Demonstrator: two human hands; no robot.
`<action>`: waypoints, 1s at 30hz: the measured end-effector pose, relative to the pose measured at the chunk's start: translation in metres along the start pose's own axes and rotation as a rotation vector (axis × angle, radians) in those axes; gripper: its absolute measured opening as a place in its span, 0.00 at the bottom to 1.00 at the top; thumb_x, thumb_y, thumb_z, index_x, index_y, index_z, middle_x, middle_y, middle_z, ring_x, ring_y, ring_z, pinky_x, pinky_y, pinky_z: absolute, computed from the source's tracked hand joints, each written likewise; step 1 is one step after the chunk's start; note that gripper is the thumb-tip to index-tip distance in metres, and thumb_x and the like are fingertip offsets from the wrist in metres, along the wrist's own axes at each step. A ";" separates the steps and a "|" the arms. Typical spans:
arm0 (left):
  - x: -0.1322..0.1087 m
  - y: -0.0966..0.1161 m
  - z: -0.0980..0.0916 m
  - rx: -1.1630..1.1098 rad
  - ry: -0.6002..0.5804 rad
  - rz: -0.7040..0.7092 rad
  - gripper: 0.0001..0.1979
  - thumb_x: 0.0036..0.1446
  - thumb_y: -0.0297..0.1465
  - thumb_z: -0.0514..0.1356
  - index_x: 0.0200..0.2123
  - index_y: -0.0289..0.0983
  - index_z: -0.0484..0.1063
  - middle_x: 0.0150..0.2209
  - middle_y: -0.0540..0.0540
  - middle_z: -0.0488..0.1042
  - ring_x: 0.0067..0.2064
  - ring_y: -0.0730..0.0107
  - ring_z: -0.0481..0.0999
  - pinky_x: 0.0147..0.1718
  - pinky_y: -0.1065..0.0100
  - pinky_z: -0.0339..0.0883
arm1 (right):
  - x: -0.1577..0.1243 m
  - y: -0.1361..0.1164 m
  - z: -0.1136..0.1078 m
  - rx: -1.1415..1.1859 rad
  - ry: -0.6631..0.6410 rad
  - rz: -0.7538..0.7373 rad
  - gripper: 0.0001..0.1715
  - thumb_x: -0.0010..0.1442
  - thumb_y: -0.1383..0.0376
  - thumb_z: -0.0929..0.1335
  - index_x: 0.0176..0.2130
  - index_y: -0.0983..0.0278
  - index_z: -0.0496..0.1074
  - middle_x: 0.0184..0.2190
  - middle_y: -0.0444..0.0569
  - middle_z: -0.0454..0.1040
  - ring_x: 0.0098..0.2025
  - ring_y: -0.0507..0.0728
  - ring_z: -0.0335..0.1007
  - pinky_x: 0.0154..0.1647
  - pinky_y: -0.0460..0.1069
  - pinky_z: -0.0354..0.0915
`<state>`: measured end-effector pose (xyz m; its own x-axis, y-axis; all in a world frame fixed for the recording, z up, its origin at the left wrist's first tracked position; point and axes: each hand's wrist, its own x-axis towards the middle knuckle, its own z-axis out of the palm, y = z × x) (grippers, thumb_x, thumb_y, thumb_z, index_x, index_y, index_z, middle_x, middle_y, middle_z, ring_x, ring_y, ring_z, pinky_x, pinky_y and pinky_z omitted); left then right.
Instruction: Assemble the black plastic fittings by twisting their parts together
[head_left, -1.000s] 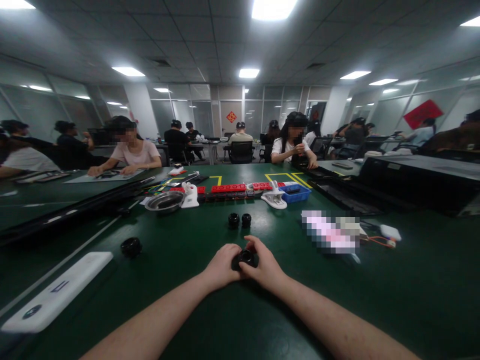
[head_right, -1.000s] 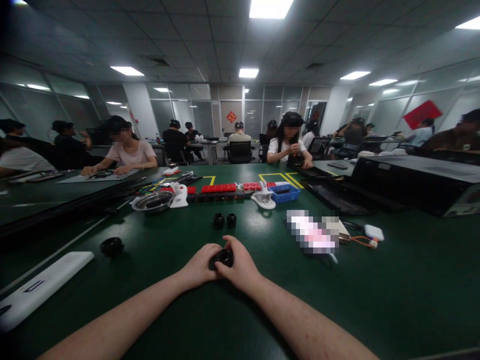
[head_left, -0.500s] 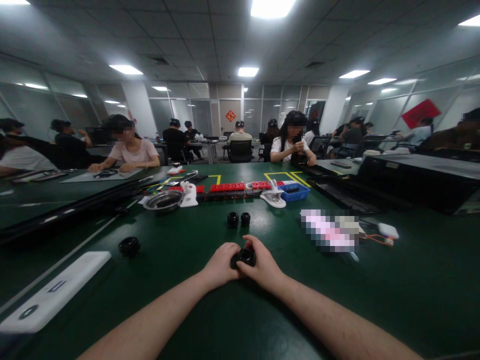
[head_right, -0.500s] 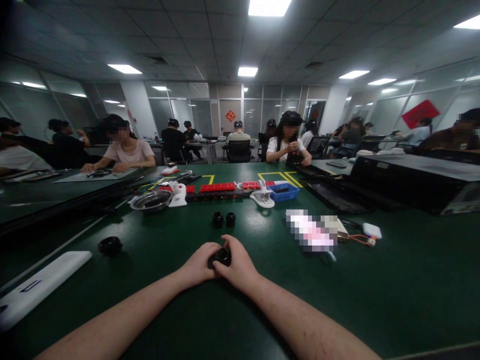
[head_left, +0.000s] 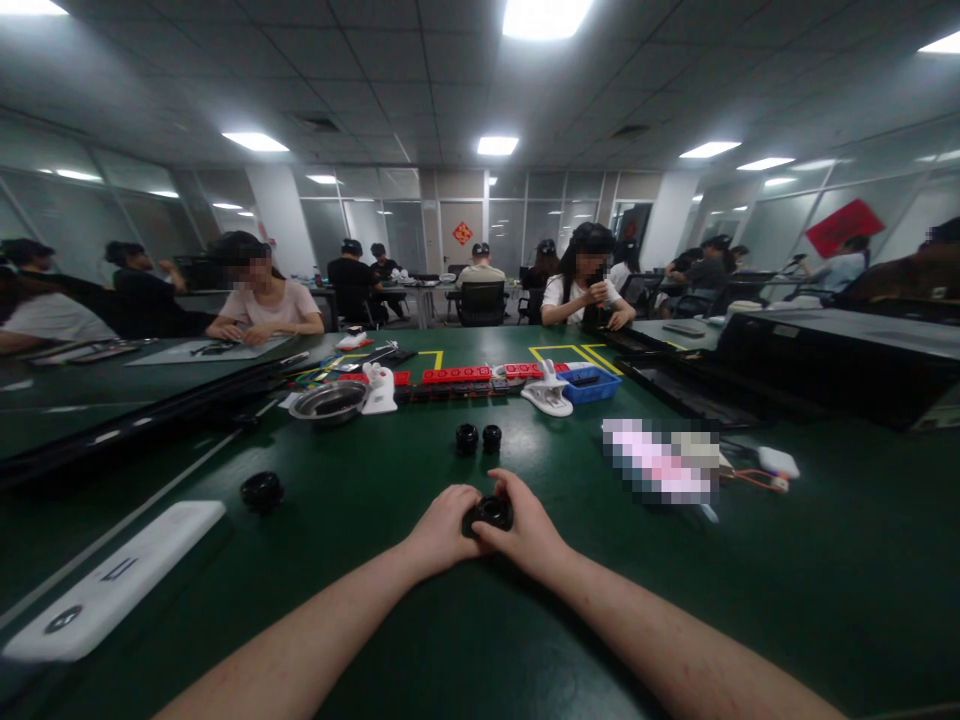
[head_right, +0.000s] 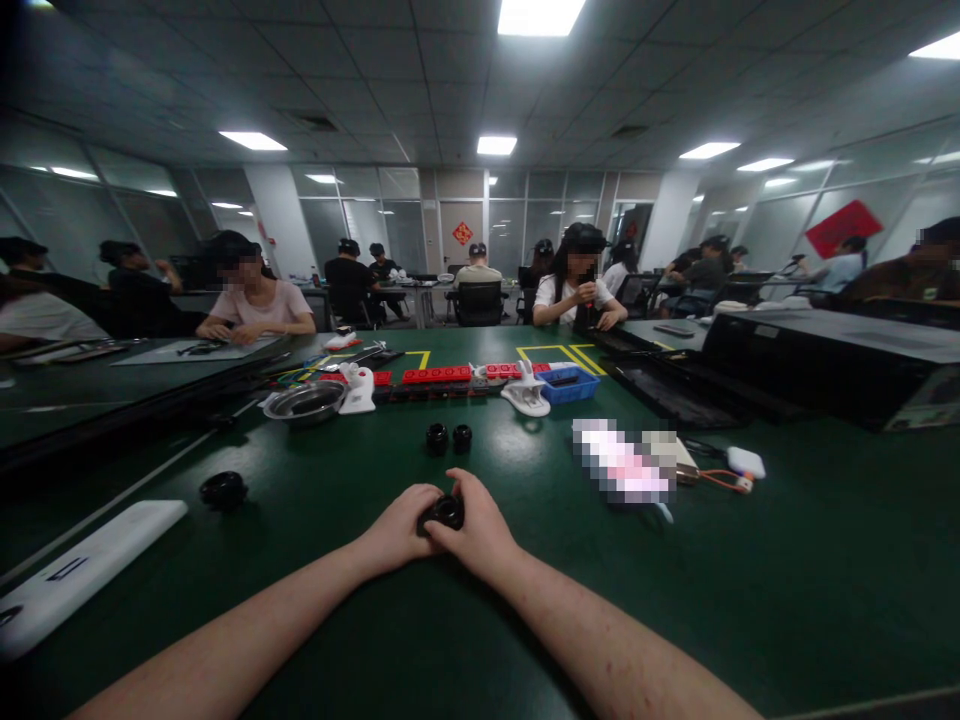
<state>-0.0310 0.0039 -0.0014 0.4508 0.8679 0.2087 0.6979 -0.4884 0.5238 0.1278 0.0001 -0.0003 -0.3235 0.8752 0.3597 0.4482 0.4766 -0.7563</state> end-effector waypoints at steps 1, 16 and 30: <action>0.000 0.000 0.000 -0.004 0.001 0.001 0.18 0.40 0.37 0.63 0.37 0.37 0.67 0.40 0.45 0.67 0.43 0.59 0.66 0.42 0.63 0.61 | 0.000 -0.001 -0.001 0.018 -0.022 -0.015 0.33 0.44 0.69 0.68 0.50 0.64 0.56 0.37 0.47 0.65 0.40 0.56 0.63 0.45 0.52 0.60; 0.001 -0.001 0.001 0.001 0.014 0.022 0.19 0.40 0.36 0.63 0.37 0.36 0.66 0.39 0.45 0.67 0.41 0.61 0.66 0.40 0.63 0.61 | 0.000 0.000 0.001 0.005 -0.022 -0.057 0.33 0.44 0.72 0.66 0.50 0.62 0.57 0.39 0.48 0.65 0.43 0.56 0.63 0.47 0.54 0.59; 0.000 0.004 -0.003 -0.015 -0.018 -0.012 0.18 0.40 0.35 0.62 0.37 0.37 0.67 0.39 0.45 0.67 0.42 0.59 0.66 0.41 0.63 0.62 | 0.000 0.003 0.002 -0.020 0.018 -0.063 0.34 0.43 0.70 0.67 0.50 0.62 0.56 0.39 0.48 0.64 0.42 0.57 0.62 0.45 0.54 0.60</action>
<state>-0.0301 0.0024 0.0030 0.4526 0.8717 0.1877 0.6948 -0.4767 0.5385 0.1277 0.0015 -0.0038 -0.3369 0.8449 0.4156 0.4444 0.5318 -0.7209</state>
